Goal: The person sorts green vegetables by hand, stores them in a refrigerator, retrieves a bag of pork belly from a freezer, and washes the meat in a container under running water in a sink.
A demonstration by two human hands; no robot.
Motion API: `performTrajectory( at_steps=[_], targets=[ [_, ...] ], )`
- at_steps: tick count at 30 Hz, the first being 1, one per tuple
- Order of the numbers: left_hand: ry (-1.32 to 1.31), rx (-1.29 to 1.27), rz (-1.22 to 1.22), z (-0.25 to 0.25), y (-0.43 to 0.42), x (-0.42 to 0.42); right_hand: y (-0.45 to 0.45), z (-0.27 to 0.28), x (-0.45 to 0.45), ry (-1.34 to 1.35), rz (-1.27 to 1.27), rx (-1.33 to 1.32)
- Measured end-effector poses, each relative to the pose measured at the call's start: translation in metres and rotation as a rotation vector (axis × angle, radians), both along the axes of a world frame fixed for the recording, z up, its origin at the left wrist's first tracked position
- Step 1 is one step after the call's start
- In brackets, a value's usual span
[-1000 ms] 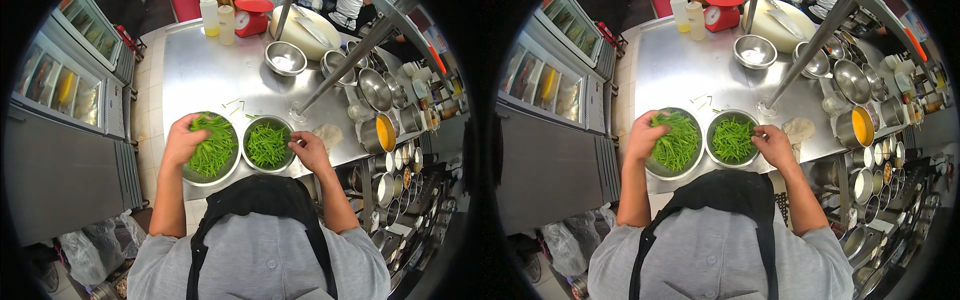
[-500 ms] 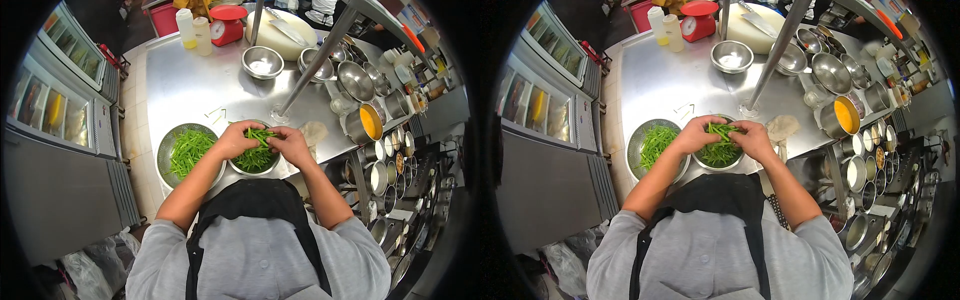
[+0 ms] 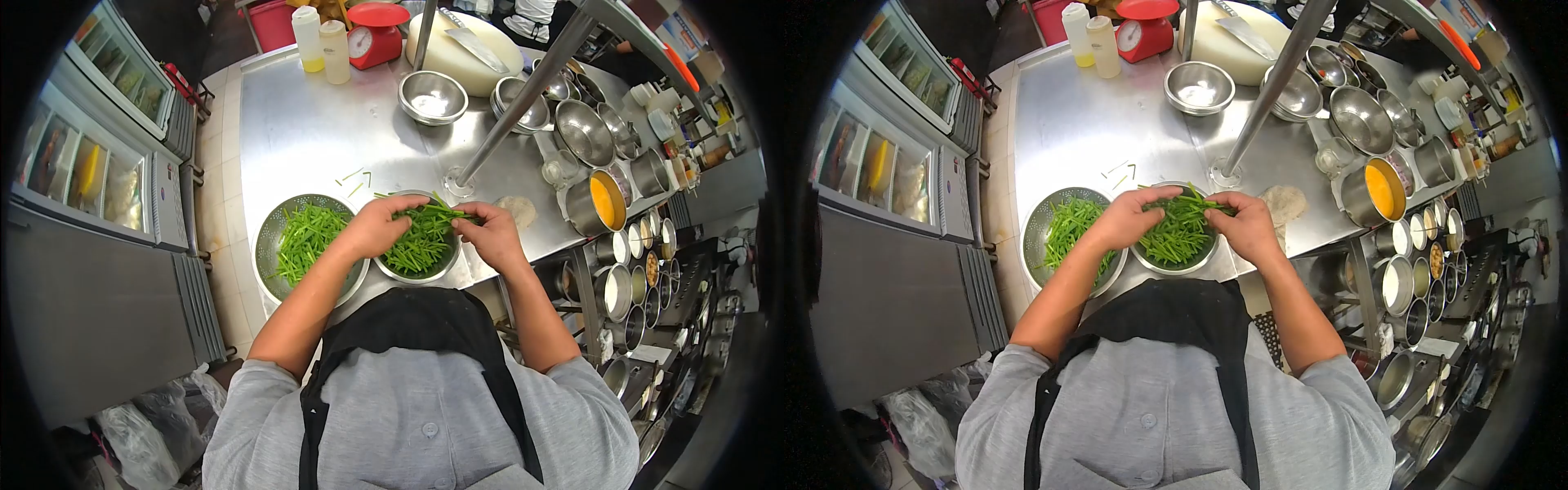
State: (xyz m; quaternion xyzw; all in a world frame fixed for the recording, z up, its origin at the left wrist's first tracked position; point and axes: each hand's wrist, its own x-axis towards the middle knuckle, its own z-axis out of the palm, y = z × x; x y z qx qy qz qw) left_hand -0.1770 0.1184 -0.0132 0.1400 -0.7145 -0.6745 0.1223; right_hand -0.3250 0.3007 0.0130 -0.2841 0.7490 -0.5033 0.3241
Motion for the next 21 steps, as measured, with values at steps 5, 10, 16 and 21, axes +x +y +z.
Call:
performTrajectory(
  at_steps=[5,10,16,21],
  targets=[
    [-0.168,-0.239,-0.029,0.013,0.006,0.011,0.001,0.002,0.003,0.077,0.015,-0.019],
    [-0.129,-0.272,0.089,0.000,-0.003,0.018,0.005,-0.021,0.013,0.487,0.272,0.064],
    [-0.209,-0.573,0.270,0.031,-0.012,0.053,-0.001,0.002,0.013,0.351,0.219,0.271],
    [-0.251,-0.796,0.333,0.012,-0.021,0.085,-0.002,-0.014,0.002,0.500,0.277,0.255]
  ],
)
